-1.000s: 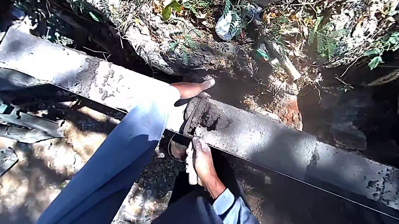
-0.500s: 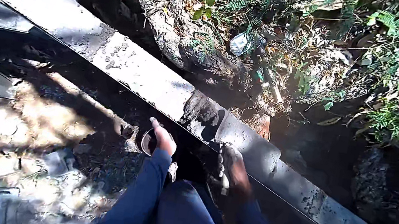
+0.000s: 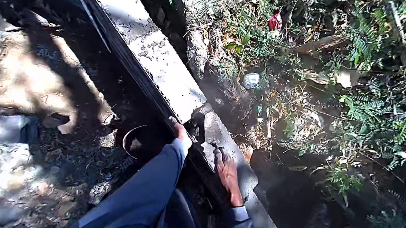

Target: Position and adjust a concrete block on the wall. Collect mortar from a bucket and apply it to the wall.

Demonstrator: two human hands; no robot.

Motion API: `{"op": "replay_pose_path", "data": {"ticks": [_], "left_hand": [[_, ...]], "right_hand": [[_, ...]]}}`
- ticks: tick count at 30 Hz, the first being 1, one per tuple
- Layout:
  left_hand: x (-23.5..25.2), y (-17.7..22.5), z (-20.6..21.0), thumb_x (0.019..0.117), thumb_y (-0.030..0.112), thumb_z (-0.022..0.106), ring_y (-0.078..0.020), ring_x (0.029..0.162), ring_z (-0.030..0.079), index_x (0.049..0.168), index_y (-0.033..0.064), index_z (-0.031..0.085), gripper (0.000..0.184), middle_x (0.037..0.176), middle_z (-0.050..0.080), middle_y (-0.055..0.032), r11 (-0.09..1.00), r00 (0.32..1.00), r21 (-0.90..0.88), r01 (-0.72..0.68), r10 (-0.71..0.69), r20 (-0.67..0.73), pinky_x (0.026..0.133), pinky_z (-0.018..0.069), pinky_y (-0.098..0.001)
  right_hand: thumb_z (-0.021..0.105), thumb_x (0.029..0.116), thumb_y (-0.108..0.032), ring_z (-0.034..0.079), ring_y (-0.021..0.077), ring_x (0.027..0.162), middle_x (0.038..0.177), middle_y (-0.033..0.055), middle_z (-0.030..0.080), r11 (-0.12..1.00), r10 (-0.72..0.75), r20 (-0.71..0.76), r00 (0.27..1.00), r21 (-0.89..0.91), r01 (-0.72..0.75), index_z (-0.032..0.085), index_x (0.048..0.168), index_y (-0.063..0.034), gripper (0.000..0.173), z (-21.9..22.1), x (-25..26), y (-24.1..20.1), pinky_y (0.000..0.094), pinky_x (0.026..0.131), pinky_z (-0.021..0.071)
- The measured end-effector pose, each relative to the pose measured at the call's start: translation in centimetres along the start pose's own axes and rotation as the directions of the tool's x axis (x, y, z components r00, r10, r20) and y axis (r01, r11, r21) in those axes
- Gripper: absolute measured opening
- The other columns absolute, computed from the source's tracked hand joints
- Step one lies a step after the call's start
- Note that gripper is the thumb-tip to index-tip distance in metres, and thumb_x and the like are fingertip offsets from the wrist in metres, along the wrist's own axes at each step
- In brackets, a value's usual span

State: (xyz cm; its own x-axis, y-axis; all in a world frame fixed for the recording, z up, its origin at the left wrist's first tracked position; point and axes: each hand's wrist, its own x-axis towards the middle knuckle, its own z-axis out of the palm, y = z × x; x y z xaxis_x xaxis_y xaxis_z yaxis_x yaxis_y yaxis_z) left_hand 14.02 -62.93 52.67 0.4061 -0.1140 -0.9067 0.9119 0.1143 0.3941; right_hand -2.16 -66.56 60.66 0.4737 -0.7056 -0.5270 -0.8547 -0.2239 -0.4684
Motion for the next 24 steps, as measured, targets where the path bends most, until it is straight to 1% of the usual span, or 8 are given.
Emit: {"op": "replay_pose_path", "data": {"ticks": [2, 4, 7, 10, 14, 18, 21, 24], "left_hand": [[-0.1, -0.2, 0.1, 0.1047, 0.067, 0.01, -0.0332, 0.152, 0.027, 0.16, 0.0075, 0.027, 0.083, 0.165, 0.027, -0.0183, 1.0, 1.0, -0.002, -0.01, 0.01, -0.02, 0.119, 0.0284, -0.0598], [0.9, -0.7, 0.4, 0.1041, 0.068, 0.011, -0.0349, 0.149, 0.032, 0.158, 0.0059, 0.032, 0.085, 0.163, 0.032, -0.0198, 0.998, 0.997, 0.052, -0.031, 0.035, -0.063, 0.116, 0.0317, -0.0616], [3.8, -2.7, 0.8, 0.0997, 0.076, 0.008, -0.0336, 0.15, 0.033, 0.158, 0.0113, 0.036, 0.091, 0.163, 0.035, -0.016, 0.993, 0.991, 0.111, -0.046, 0.059, -0.118, 0.116, 0.0325, -0.064], [4.0, -2.6, 1.3, 0.097, 0.079, 0.004, -0.0344, 0.15, 0.034, 0.158, 0.0112, 0.037, 0.096, 0.162, 0.037, -0.0172, 0.994, 0.989, 0.105, -0.029, 0.044, -0.141, 0.116, 0.0313, -0.0643], [3.0, -2.0, 1.9, 0.0984, 0.077, 0.006, -0.0344, 0.15, 0.033, 0.157, 0.0109, 0.037, 0.094, 0.162, 0.036, -0.0177, 0.999, 0.984, 0.034, -0.008, 0.014, -0.176, 0.118, 0.0299, -0.0628], [2.7, -2.1, 1.7, 0.0995, 0.074, 0.004, -0.0315, 0.153, 0.027, 0.16, 0.0124, 0.034, 0.092, 0.165, 0.031, -0.0145, 0.998, 0.986, 0.025, -0.056, 0.06, -0.153, 0.121, 0.0243, -0.0605], [3.0, -2.1, 1.9, 0.0973, 0.077, 0.003, -0.0312, 0.153, 0.028, 0.159, 0.0111, 0.036, 0.096, 0.164, 0.034, -0.0153, 0.997, 0.981, 0.057, -0.055, 0.065, -0.185, 0.122, 0.0251, -0.0581], [2.3, -1.2, 2.5, 0.1081, 0.058, 0.005, -0.0379, 0.146, 0.04, 0.152, -0.0016, 0.042, 0.083, 0.154, 0.045, -0.0264, 0.973, 0.957, 0.222, -0.066, 0.125, -0.263, 0.119, 0.0314, -0.0554]], "right_hand": [[0.045, 0.109, -0.037, 0.065, 0.0351, 0.12, 0.127, 0.0229, 0.068, 0.986, -0.028, -0.073, 0.997, -0.165, 0.015, 0.059, 0.138, 0.0009, 0.051, -0.8, 1.5, -0.2, 0.0535, 0.107, 0.0473], [0.047, 0.1079, -0.038, 0.063, 0.0359, 0.126, 0.136, 0.0232, 0.064, 0.962, -0.03, -0.075, 0.997, -0.274, 0.008, 0.054, 0.143, 0.0018, 0.054, -0.4, 3.3, -1.1, 0.0531, 0.108, 0.047], [0.045, 0.1085, -0.033, 0.068, 0.0377, 0.117, 0.133, 0.0233, 0.065, 0.926, -0.039, -0.048, 0.998, -0.376, 0.018, 0.054, 0.144, 0.0007, 0.05, 2.4, 3.7, -1.7, 0.0532, 0.099, 0.0534], [0.042, 0.1094, -0.029, 0.067, 0.0392, 0.116, 0.138, 0.0244, 0.061, 0.874, -0.091, 0.054, 0.994, -0.474, 0.105, 0.051, 0.148, -0.0006, 0.049, 2.9, 2.7, -1.3, 0.0523, 0.098, 0.0543], [0.042, 0.1092, -0.029, 0.067, 0.041, 0.116, 0.14, 0.0204, 0.061, 0.727, -0.141, 0.249, 0.958, -0.631, 0.271, 0.052, 0.15, -0.0082, 0.047, -2.0, 2.9, -1.9, 0.0561, 0.093, 0.0551], [0.046, 0.106, -0.021, 0.063, 0.0409, 0.123, 0.138, 0.015, 0.065, 0.529, -0.228, 0.298, 0.927, -0.761, 0.375, 0.061, 0.143, -0.0161, 0.04, -8.3, 3.6, -5.3, 0.0597, 0.091, 0.0537], [0.045, 0.1035, -0.007, 0.058, 0.0443, 0.128, 0.139, 0.0197, 0.062, 0.479, -0.161, 0.424, 0.891, -0.756, 0.446, 0.059, 0.143, -0.0119, 0.042, -6.7, 5.3, -7.5, 0.0614, 0.098, 0.0495], [0.044, 0.1043, -0.008, 0.063, 0.0443, 0.119, 0.131, 0.0221, 0.065, 0.427, -0.114, 0.485, 0.867, -0.764, 0.484, 0.059, 0.14, -0.0096, 0.039, -5.9, 5.7, -10.0, 0.0604, 0.093, 0.0514]]}}
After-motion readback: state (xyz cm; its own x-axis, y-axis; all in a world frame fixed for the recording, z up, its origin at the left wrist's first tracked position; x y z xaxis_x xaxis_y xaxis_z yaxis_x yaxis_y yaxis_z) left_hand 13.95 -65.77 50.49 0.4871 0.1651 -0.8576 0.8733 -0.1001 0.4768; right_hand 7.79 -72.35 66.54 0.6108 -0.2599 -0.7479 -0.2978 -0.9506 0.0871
